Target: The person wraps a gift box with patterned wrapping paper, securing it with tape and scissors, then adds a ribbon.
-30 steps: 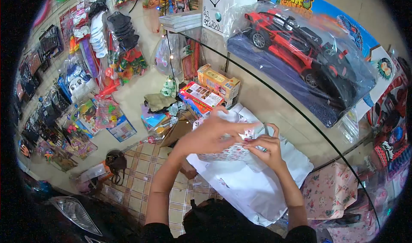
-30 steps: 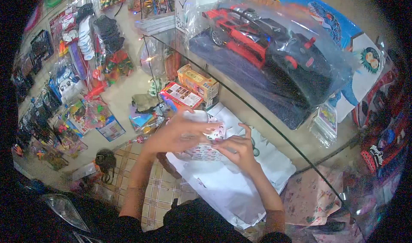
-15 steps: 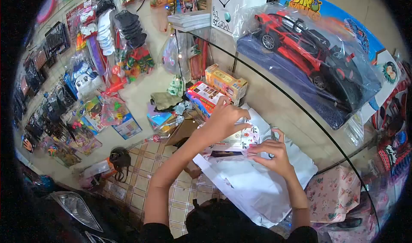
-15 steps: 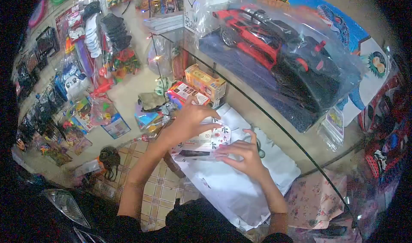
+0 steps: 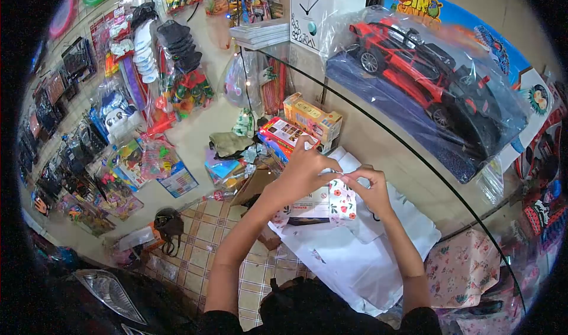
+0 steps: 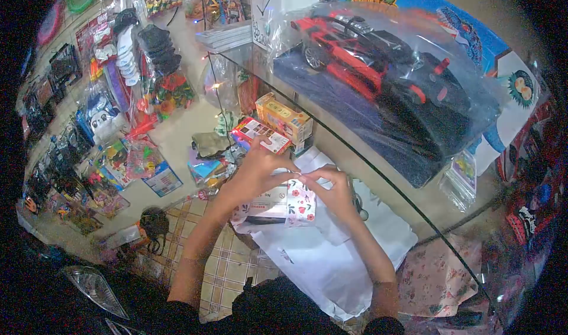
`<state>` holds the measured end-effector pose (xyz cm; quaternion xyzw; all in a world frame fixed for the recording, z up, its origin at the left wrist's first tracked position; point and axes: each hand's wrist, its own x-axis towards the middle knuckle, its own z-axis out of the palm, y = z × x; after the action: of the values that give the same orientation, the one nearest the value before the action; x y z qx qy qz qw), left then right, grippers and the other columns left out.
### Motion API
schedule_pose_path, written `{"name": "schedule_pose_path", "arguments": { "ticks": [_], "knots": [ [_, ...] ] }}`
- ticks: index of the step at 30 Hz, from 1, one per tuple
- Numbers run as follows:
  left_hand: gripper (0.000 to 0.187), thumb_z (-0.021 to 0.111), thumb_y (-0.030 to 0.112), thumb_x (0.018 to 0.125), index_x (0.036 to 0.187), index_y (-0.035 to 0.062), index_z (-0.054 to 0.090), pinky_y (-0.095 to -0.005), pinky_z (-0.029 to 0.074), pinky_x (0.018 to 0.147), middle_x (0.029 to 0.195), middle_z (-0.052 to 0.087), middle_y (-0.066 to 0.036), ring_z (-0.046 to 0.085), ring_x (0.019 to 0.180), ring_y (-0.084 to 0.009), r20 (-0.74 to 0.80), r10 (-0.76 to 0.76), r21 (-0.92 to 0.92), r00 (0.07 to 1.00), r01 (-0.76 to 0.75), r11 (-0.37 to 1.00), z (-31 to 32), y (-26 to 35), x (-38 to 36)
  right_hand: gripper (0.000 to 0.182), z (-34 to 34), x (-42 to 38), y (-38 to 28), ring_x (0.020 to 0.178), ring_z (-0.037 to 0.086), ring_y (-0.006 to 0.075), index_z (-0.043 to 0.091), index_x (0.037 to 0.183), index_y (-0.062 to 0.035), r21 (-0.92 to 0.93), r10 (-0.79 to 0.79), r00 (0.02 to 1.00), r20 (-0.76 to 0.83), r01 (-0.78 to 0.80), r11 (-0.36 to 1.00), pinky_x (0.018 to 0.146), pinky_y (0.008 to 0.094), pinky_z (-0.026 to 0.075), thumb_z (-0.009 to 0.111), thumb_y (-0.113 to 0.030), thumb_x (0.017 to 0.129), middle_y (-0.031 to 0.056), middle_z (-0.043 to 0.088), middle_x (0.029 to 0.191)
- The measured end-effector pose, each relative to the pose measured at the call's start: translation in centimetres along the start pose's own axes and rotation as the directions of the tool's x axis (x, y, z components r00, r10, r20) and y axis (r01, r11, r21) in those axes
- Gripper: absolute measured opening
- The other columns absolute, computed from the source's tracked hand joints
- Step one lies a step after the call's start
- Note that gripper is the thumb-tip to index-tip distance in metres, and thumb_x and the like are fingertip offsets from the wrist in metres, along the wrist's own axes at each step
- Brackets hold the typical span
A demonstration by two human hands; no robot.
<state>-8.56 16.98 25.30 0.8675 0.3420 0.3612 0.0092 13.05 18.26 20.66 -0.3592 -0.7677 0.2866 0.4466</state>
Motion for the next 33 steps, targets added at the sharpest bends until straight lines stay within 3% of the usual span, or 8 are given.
{"name": "schedule_pose_path", "arguments": {
  "ticks": [7,10,16,21,26,29,32,33],
  "knots": [
    [0.014,0.060,0.016,0.089,0.090,0.0147,0.073,-0.0482,0.024,0.105,0.056,0.057,-0.010,0.061,0.067,-0.0246,-0.031,0.080,-0.062,0.996,-0.082,0.995,0.2,-1.0,0.0,0.008,0.1,0.5,-0.3,0.069,0.061,0.0209,0.072,0.079,-0.0030,-0.196,-0.251,0.966,-0.067,0.234,0.952,0.073,0.0318,0.044,0.076,-0.010,0.076,0.0088,0.069,0.074],
    [0.017,0.057,0.014,0.091,0.100,0.0154,0.071,-0.0489,0.021,0.108,0.067,0.064,-0.009,0.063,0.076,-0.0234,0.111,0.052,-0.046,0.992,-0.047,0.998,-0.4,-1.4,0.0,0.007,0.0,0.7,-0.2,0.070,0.062,0.0225,0.071,0.079,-0.0029,-0.205,-0.271,0.962,-0.045,0.256,0.945,0.075,0.0326,0.043,0.075,-0.009,0.077,0.0087,0.068,0.075],
    [0.039,0.062,0.021,0.089,0.127,0.0129,0.058,-0.0472,0.012,0.114,0.125,0.061,-0.007,0.054,0.120,-0.0203,-0.074,-0.139,-0.247,0.988,0.116,0.962,-5.0,-2.2,-2.3,0.006,-0.7,0.4,1.3,0.069,0.055,0.0172,0.069,0.077,-0.0012,-0.110,-0.164,0.972,-0.169,0.147,0.983,0.069,0.0311,0.041,0.074,-0.003,0.075,0.0071,0.066,0.071],
    [0.061,0.073,0.021,0.081,0.135,0.0042,0.049,-0.0353,0.038,0.102,0.133,0.054,-0.011,0.049,0.123,-0.0218,0.049,-0.260,-0.611,0.964,0.235,0.756,-0.4,-4.5,-7.4,0.006,-0.7,0.4,1.7,0.070,0.055,0.0169,0.068,0.077,-0.0010,-0.136,-0.227,0.961,-0.157,0.207,0.969,0.070,0.0307,0.042,0.074,-0.002,0.075,0.0069,0.066,0.073],
    [0.047,0.070,0.015,0.083,0.125,0.0004,0.055,-0.0321,0.042,0.096,0.117,0.061,-0.010,0.056,0.107,-0.0179,0.108,-0.539,-0.721,0.835,0.440,0.536,1.6,-2.9,-9.4,0.004,-1.0,1.0,0.4,0.073,0.059,0.0169,0.068,0.080,-0.0008,-0.195,-0.285,0.956,-0.068,0.267,0.944,0.075,0.0321,0.044,0.071,-0.001,0.077,0.0068,0.067,0.076],
    [0.033,0.067,0.009,0.084,0.114,-0.0013,0.062,-0.0315,0.043,0.095,0.109,0.065,-0.011,0.059,0.102,-0.0188,0.032,-0.540,-0.725,0.841,0.391,0.567,2.0,-2.9,-9.5,0.024,-1.4,0.2,0.8,0.094,0.063,0.0199,0.068,0.101,-0.0039,0.027,-0.034,0.993,0.114,0.031,0.999,0.092,0.0349,0.042,0.073,-0.011,0.078,0.0100,0.069,0.098],
    [0.026,0.064,0.005,0.083,0.108,-0.0011,0.066,-0.0337,0.043,0.096,0.111,0.066,-0.014,0.061,0.105,-0.0218,-0.078,-0.473,-0.715,0.878,0.281,0.640,2.1,-2.7,-9.4,0.053,-2.4,-0.3,-0.6,0.113,0.056,0.0224,0.059,0.122,-0.0076,0.257,-0.074,0.939,0.336,-0.016,0.966,0.105,0.0364,0.035,0.079,-0.020,0.073,0.0124,0.060,0.121],
    [0.025,0.063,0.004,0.083,0.107,-0.0010,0.066,-0.0346,0.043,0.096,0.112,0.066,-0.015,0.061,0.106,-0.0229,-0.097,-0.466,-0.708,0.879,0.268,0.653,2.4,-2.9,-9.5,0.079,-3.1,-0.2,-0.7,0.126,0.046,0.0248,0.048,0.135,-0.0107,0.221,-0.114,0.884,0.453,0.012,0.975,0.110,0.0378,0.030,0.083,-0.027,0.066,0.0122,0.052,0.133]
  ]
}}
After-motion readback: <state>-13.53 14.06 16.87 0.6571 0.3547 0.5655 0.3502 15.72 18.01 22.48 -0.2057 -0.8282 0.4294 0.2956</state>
